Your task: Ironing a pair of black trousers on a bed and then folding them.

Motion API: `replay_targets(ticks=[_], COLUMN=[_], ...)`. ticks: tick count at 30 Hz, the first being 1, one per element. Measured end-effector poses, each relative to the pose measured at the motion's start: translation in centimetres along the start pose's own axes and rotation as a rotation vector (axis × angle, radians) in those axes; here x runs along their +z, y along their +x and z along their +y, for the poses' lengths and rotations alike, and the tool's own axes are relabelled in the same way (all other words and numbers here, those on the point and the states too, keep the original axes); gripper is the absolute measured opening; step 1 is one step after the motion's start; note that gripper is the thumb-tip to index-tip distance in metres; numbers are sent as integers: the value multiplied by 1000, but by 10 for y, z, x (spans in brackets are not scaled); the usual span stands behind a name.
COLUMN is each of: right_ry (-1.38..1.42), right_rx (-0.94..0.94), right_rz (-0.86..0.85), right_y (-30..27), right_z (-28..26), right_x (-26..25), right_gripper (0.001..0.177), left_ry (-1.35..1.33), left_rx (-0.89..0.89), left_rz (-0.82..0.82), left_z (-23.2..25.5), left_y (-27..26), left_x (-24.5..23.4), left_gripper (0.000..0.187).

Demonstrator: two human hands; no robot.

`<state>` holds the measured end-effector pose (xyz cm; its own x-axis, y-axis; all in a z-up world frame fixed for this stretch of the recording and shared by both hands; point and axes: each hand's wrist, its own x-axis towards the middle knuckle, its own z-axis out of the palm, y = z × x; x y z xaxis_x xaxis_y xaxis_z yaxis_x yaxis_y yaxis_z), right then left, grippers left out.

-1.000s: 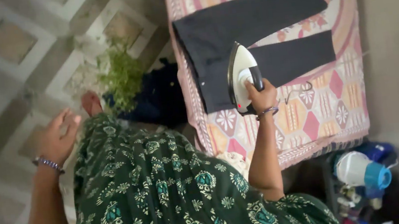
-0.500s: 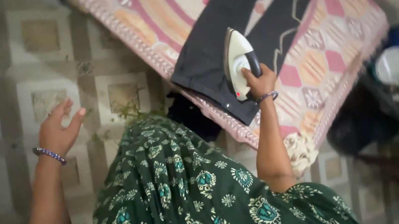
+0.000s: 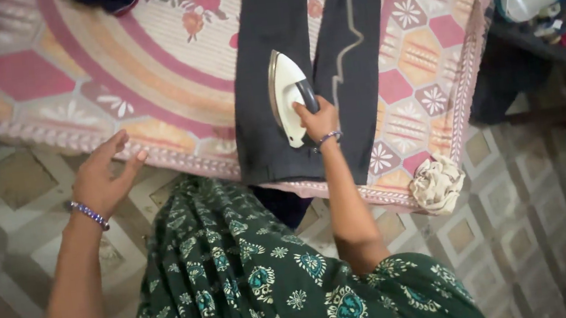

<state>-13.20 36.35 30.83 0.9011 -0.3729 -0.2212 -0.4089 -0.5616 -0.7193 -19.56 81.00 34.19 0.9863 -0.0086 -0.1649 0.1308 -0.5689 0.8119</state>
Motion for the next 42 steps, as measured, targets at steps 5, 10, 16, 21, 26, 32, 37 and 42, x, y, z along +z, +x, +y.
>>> replay_targets(ticks=[5,10,16,21,26,32,37,42], right_ry=[120,142,104,-125,-143,-155,-170,-123], right_rx=[48,176,353,353,407,322,278,220], right_rz=[100,149,186,212,223,252,266,303], right_y=[83,143,195,224,299,404,528,656], right_z=[-18,-32,9,55,13,-27,-55,-63], right_x=[60,107,173,222,226,232,234,246], right_gripper=[38,36,40,39,41,43,39,39], left_ry=[77,-33,-70,45,231,387,408,524], left_rx=[84,34,3,185,261,196,69,79], left_rz=[-141,-268,-439,-465,-499,-512,-485,-571], left_z=[5,-7,-16,-41,-48,-12,-25,-30], left_y=[128,227,338,429,527,634,666,675], left_x=[10,59,139,201,255,306,324,331], left_gripper=[61,61,60,58,64,88,102,111])
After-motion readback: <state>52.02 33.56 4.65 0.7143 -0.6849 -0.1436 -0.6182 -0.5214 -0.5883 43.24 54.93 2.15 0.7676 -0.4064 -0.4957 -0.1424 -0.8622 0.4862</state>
